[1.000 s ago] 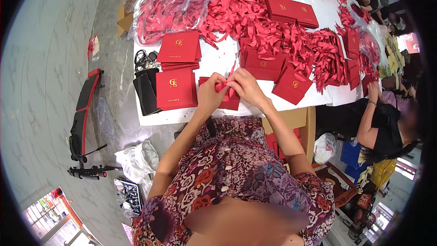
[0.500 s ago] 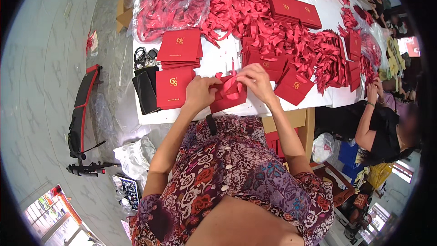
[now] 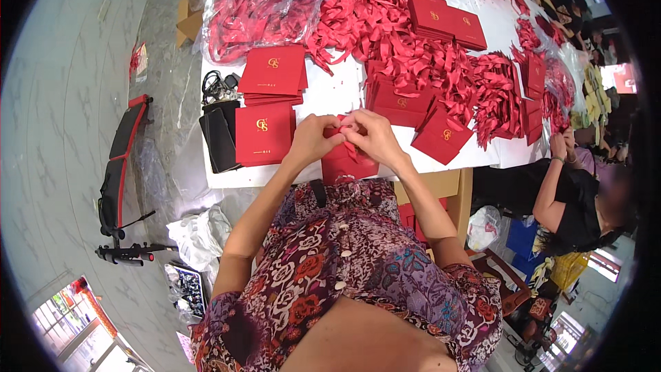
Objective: The person is seen attaching red ribbon handles to small red gift boxes/bags on a table.
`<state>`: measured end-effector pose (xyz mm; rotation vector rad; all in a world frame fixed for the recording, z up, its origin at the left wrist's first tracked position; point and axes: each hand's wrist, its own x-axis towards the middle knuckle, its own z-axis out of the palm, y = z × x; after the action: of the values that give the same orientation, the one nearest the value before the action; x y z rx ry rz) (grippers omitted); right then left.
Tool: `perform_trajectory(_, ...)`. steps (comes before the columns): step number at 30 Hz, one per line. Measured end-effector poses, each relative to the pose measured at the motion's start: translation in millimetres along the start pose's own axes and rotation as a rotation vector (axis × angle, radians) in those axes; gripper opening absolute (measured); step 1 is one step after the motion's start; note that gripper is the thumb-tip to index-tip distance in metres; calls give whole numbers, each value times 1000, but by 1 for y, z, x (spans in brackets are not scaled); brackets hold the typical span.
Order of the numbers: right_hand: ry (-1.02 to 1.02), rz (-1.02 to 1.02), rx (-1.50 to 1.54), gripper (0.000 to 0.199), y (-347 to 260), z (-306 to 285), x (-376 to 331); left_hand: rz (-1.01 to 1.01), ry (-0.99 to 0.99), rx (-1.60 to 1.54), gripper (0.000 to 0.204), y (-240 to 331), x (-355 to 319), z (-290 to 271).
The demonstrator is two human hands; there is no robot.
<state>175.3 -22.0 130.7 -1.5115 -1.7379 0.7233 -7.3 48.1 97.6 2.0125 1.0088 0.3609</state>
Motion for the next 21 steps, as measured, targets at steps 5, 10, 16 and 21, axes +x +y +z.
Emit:
perform_trajectory(5,-88,311,438,10,7,1,0,-66,10,-112,29,5,1,2)
perform_trajectory(10,121,312,559,11,17,14,-3,-25,5,-154,30,-5,3,9)
perform_trajectory(16,101,431,624,10,9,-9,-15,-58,-61,-225,39,0,-1,-12)
perform_trajectory(21,75,135,143,22,3,8,-19,-57,-50,-267,35,3,2,-10)
